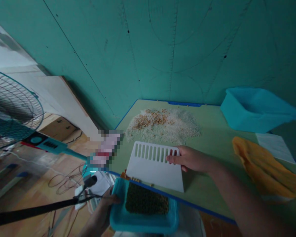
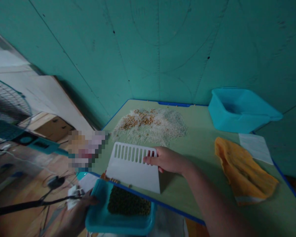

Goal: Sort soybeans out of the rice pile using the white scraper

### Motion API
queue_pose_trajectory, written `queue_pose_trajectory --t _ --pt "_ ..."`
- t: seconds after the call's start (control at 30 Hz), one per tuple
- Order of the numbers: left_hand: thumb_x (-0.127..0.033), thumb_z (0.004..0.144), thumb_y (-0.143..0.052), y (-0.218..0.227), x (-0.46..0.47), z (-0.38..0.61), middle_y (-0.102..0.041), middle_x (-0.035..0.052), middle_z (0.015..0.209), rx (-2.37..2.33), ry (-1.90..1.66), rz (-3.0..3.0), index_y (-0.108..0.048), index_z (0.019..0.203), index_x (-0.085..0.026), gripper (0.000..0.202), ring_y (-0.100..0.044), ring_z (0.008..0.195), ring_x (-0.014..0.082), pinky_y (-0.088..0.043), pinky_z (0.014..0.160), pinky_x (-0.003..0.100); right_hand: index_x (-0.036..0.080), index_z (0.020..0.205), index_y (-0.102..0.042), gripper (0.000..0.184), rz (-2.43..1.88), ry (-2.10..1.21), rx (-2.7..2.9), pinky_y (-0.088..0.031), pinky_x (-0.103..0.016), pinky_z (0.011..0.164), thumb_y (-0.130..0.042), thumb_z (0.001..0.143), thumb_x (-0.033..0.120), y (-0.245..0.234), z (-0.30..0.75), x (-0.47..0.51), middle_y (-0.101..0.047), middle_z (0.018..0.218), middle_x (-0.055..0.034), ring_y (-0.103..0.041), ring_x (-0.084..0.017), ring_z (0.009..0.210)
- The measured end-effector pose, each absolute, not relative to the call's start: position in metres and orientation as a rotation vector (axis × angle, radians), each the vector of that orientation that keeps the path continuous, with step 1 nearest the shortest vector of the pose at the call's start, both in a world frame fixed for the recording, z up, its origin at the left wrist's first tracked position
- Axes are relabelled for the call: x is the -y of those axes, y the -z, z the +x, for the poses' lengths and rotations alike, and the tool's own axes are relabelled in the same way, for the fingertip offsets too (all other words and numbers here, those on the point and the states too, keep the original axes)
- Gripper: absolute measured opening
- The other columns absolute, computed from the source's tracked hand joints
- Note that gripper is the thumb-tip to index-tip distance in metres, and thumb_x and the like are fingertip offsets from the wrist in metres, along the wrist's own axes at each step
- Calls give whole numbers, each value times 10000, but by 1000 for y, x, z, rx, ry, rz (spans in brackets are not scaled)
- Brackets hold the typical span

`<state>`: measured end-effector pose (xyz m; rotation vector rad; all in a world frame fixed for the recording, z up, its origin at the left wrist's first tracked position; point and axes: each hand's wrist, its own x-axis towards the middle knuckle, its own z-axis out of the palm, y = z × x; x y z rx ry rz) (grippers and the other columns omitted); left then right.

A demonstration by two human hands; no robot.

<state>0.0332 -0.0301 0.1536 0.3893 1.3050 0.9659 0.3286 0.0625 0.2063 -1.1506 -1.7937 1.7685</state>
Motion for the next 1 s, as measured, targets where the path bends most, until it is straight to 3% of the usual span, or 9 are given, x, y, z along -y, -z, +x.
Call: queue_pose_trajectory --t 0.17,0.4,0.63,0.83,1.0 --pt "-61 478 -543 -157 30 35 -756 46 697 -1265 -949 448 -668 948 -168 497 -682 741 312 -537 610 388 150 857 -560 273 -1121 -1795 1797 -332 -160 383 -538 811 418 -204 330 -62 -529 690 23 -410 -39 450" --pt "-40 447 -542 -157 30 36 -739 47 643 -1222 -948 393 -679 743 -151 344 -676 747 298 -523 618 363 149 850 -553 248 -1114 -1862 1833 -402 -179 422 -584 774 383 -214 332 -58 -549 678 17 -475 -70 504" --pt "-53 462 -532 -159 29 40 -725 71 585 -1192 -897 442 -698 762 -118 349 -660 562 275 -520 543 384 146 874 -561 243 -1140 -1869 1859 -414 -175 433 -576 782 370 -217 333 -56 -569 689 8 -495 -75 517" --pt "-71 489 -545 -159 29 40 -750 97 677 -1128 -932 485 -717 766 -120 329 -658 590 260 -529 567 362 145 865 -558 265 -1163 -1865 1844 -424 -190 445 -583 772 392 -214 335 -55 -557 694 6 -499 -87 539" --pt "-57 523 -530 -152 28 34 -762 122 806 -1057 -931 471 -708 916 -120 437 -676 716 298 -536 668 405 155 828 -554 259 -1200 -1861 1859 -416 -193 445 -581 769 406 -217 335 -55 -558 676 10 -498 -86 526"
